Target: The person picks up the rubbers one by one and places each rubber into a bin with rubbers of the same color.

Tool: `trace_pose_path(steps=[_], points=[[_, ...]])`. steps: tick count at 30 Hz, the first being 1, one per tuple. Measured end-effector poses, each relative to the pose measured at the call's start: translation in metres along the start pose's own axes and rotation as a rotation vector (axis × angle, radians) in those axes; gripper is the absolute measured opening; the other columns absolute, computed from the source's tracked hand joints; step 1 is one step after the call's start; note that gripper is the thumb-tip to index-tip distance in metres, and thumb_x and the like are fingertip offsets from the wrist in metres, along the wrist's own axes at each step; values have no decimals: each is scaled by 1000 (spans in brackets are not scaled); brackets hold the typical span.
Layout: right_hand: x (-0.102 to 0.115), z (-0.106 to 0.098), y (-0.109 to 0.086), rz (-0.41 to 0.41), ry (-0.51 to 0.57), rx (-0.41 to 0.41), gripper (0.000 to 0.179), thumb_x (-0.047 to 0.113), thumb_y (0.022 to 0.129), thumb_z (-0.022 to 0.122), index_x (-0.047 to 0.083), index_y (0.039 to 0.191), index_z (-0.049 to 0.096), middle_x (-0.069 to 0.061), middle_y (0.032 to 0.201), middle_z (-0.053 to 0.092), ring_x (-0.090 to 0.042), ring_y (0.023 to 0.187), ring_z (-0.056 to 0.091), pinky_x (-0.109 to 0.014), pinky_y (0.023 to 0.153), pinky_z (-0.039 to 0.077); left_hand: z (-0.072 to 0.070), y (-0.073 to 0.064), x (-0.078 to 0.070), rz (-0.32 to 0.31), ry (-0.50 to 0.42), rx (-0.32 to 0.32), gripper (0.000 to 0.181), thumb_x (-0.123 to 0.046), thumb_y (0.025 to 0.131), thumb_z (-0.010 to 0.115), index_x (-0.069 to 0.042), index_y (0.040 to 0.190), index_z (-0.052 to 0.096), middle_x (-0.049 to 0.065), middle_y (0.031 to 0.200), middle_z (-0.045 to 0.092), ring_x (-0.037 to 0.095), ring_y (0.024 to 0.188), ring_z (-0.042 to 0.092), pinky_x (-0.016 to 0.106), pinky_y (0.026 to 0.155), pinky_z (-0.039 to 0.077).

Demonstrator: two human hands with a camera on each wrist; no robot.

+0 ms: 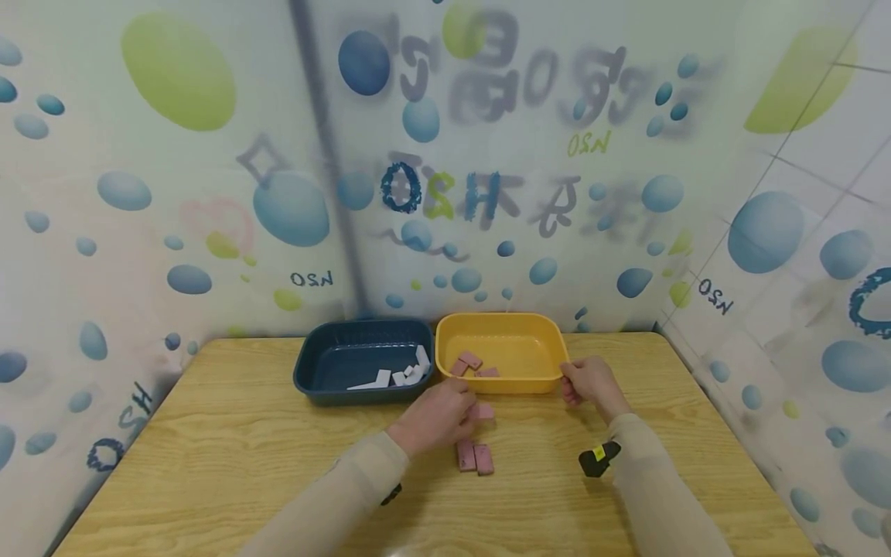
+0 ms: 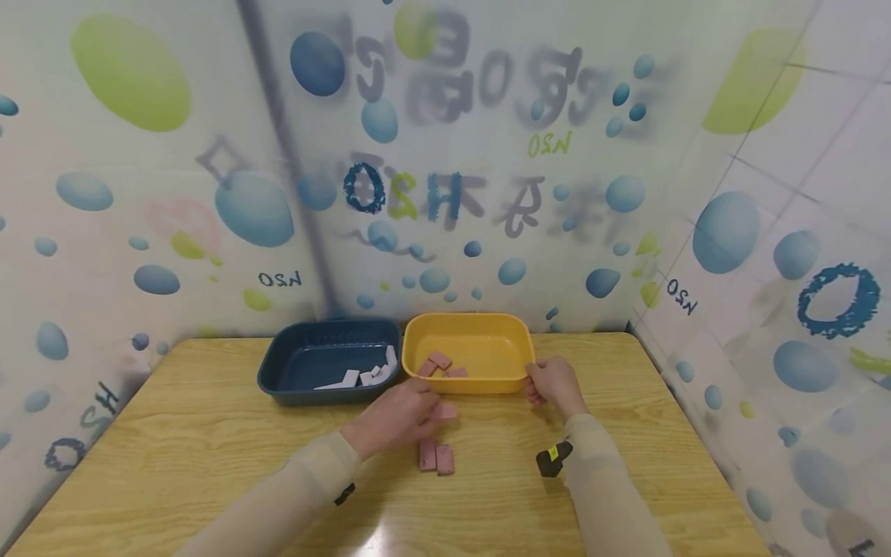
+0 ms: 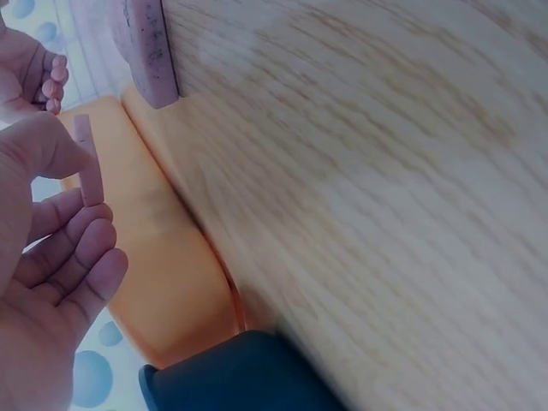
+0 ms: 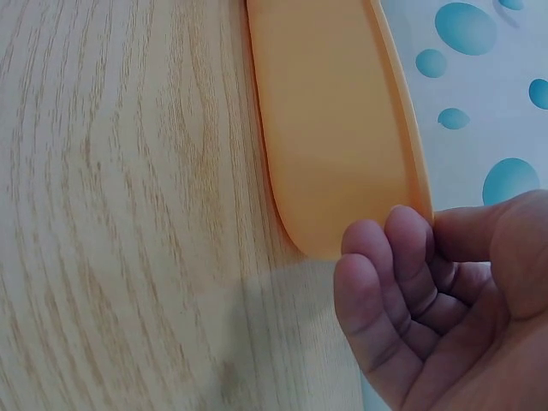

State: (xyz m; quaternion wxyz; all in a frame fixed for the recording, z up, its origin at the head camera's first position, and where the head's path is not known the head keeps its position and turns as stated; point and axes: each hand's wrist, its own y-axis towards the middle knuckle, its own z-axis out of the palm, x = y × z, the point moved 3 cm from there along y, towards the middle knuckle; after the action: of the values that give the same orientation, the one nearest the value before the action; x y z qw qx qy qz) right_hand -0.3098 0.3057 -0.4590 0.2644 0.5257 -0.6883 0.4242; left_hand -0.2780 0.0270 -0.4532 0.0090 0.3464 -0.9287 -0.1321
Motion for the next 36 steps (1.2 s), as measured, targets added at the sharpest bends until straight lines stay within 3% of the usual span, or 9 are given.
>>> trace_pose_path(steps=[9, 15, 19, 22, 25, 30, 36], points=[[0, 1, 0, 8, -6, 1, 33, 16, 109, 46, -10, 99, 62, -5, 70, 59, -15, 61, 56, -27, 61, 55, -4, 3, -2, 26, 4, -116, 13, -19, 90, 75, -11, 86, 66, -3, 85, 52, 8, 72, 49, 21, 68, 49], [-1, 1, 1, 15, -3, 1, 34, 17, 110, 46, -10, 100, 62, -5, 71, 59, -16, 62, 57, -28, 62, 56, -3, 6, -3, 48, -27, -259, 11, -13, 87, 77, -9, 88, 67, 6, 108, 59, 13, 89, 60, 24, 77, 56], [-1, 0, 2, 16, -1, 2, 33, 17, 110, 46, -10, 100, 62, -5, 71, 59, -16, 62, 58, -29, 63, 57, -6, 9, -2, 61, -50, -317, 10, -10, 85, 77, -7, 89, 69, 7, 109, 61, 14, 89, 61, 24, 77, 56], [-1, -1, 1, 15, -5, 1, 33, 17, 110, 46, -10, 100, 62, -5, 71, 59, -16, 62, 58, -29, 63, 57, -9, 11, -1, 49, -96, -313, 10, -9, 86, 76, -6, 91, 70, 5, 103, 59, 13, 84, 58, 24, 76, 55], [-1, 0, 1, 16, -8, -2, 33, 17, 110, 46, -10, 100, 62, -5, 70, 58, -16, 62, 58, -29, 63, 57, -8, 14, 1, 23, -167, -292, 10, -8, 86, 75, -6, 95, 70, 5, 107, 59, 14, 91, 58, 25, 82, 55], [-2, 1, 2, 10, -10, -2, 33, 16, 110, 46, -11, 100, 62, -5, 70, 58, -16, 61, 58, -28, 62, 57, 0, 16, 8, -68, -243, -218, 13, -11, 88, 74, -7, 99, 69, 7, 119, 62, 15, 103, 60, 28, 93, 55], [-4, 1, 3, 13, -3, -3, 33, 16, 110, 46, -11, 100, 62, -5, 70, 58, -16, 61, 57, -28, 62, 57, 4, 19, 13, -149, -329, -169, 14, -12, 88, 72, -8, 101, 68, 2, 116, 62, 12, 98, 58, 27, 91, 55]])
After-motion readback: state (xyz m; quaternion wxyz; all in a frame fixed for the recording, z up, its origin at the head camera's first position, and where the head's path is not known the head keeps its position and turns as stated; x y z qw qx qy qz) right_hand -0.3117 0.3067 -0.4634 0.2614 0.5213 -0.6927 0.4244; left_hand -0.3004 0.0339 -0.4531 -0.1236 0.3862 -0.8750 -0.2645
